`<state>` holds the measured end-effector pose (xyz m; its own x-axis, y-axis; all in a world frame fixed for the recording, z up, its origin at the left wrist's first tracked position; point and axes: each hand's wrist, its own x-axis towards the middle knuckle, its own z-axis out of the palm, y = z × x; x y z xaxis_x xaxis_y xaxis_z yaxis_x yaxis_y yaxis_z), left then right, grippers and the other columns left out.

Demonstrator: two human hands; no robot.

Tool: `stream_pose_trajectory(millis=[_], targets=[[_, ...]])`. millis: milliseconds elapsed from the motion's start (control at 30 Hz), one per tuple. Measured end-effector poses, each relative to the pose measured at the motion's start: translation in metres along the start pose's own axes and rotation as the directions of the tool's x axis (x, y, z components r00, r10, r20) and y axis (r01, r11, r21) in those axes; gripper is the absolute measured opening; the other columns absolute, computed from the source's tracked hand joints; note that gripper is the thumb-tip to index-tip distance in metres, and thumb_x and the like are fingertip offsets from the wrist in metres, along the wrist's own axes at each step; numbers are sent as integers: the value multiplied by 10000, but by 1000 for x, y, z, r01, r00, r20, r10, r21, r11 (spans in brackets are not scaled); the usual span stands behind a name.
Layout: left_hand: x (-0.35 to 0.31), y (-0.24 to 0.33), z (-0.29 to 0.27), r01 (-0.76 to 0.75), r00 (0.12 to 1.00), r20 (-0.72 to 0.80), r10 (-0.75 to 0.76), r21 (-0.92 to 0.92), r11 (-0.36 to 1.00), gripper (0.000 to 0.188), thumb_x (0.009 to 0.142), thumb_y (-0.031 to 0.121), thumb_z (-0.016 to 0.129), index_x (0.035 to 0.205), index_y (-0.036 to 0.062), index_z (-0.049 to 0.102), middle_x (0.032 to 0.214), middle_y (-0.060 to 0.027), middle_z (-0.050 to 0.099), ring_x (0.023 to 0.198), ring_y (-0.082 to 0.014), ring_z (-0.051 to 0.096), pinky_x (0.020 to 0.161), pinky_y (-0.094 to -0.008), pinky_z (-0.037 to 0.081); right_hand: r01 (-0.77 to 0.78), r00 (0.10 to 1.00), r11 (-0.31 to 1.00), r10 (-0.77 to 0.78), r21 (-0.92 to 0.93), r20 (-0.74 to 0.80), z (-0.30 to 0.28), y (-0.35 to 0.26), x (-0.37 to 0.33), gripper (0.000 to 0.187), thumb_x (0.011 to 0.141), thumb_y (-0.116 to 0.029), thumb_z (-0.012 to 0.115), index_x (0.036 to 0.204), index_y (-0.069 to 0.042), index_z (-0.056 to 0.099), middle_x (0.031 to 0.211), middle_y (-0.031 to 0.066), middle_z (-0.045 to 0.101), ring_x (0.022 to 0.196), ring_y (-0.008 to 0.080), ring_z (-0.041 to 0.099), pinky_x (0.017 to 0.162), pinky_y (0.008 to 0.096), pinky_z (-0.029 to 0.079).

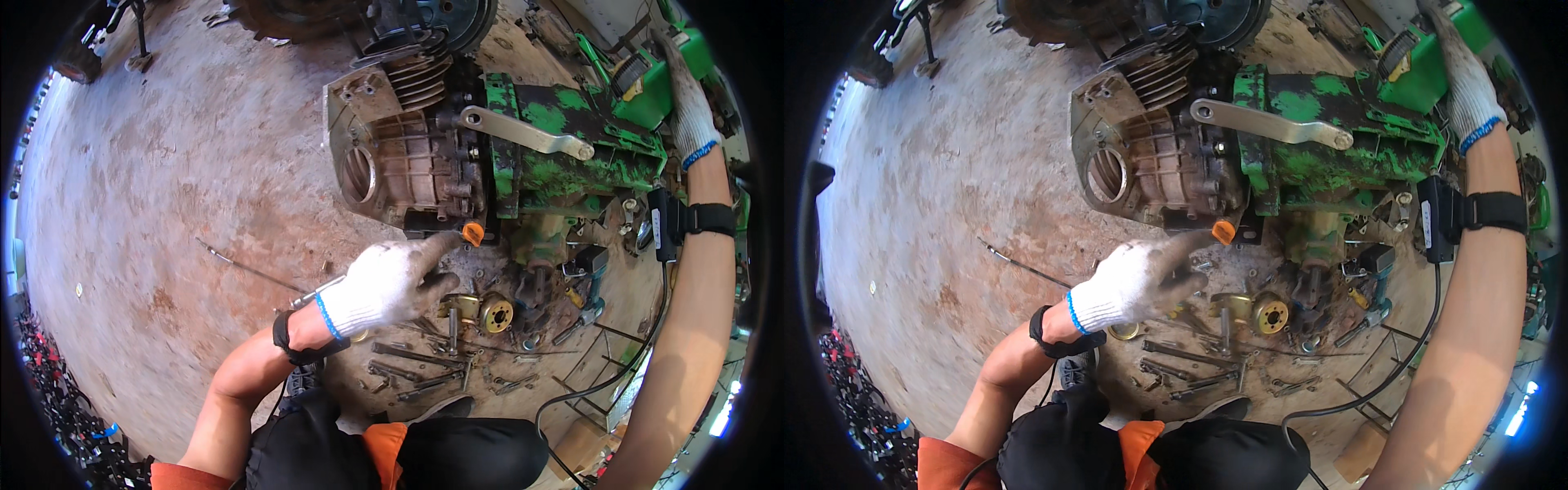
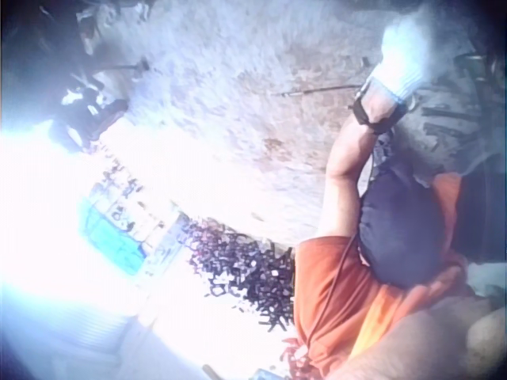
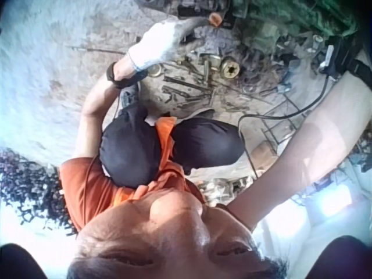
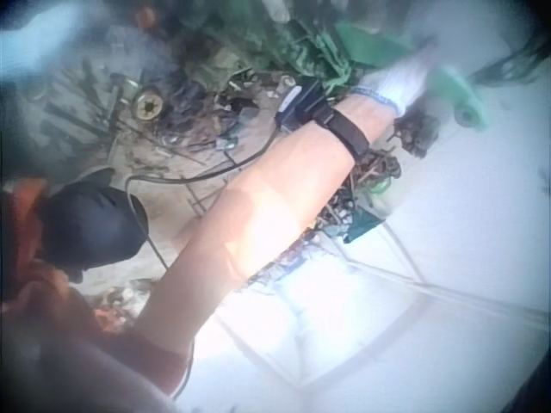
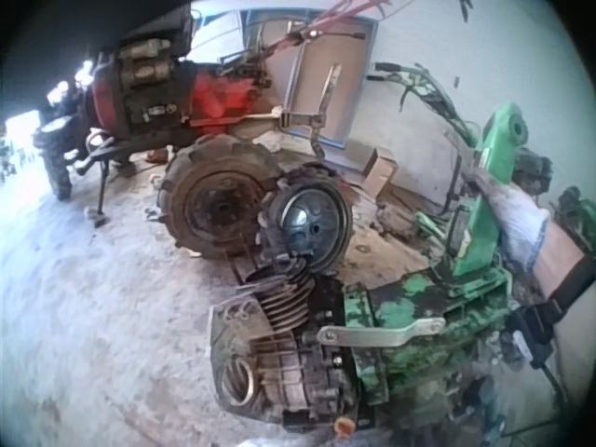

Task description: The person assembles a small engine by attaching a green housing to the engine block, then installing a fan cover and a metal plate. They handle several small components and tools on the floor while working.

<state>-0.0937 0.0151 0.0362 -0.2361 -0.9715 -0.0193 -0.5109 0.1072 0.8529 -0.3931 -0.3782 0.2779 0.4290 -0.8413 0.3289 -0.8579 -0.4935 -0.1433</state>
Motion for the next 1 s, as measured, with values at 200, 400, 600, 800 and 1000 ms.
stream_pose_trajectory(millis=[200,400,600,800,1000], targets=[[-2,-5,13,2,1000,-1,-3,-184,983,687,1054,353,756,1627,44,535,1014,-235,802,956,-450,796,834,-528,630,208,978,838,-194,-504,81,-8,10,-3,1317,680,129,905,1808,-190,304,1807,156,455,1606,337,516,1362,434,434],[5,-4,17,133,991,43,-126,-323,937,684,1073,388,725,1617,22,530,1078,-220,826,995,-431,813,890,-516,634,93,993,982,-80,-162,84,-15,-26,-15,1020,887,-46,835,1787,-153,365,1781,139,487,1596,299,511,1358,473,401],[0,-13,17,65,995,-42,-91,-415,908,689,1073,376,735,1626,24,523,1061,-203,832,952,-405,825,850,-503,651,-480,810,472,563,740,166,-5,-74,-15,675,1083,-505,710,1636,-129,618,1640,120,613,1453,296,624,1207,461,517],[-30,-15,-15,-218,916,-392,80,-321,922,599,1021,148,793,1548,-46,586,950,-146,807,801,-202,802,719,-395,670,-419,858,573,504,705,101,-4,-63,-14,606,1113,-501,667,1582,-117,671,1603,113,637,1454,281,586,1237,452,465],[-22,-48,-55,-55,492,-861,133,122,991,778,941,158,883,1578,-89,512,1494,-288,652,1290,-380,702,1093,-494,600,-244,970,914,228,324,87,-8,-35,-13,488,1195,-329,492,1657,-197,578,1697,127,555,1481,297,588,1219,487,516]])
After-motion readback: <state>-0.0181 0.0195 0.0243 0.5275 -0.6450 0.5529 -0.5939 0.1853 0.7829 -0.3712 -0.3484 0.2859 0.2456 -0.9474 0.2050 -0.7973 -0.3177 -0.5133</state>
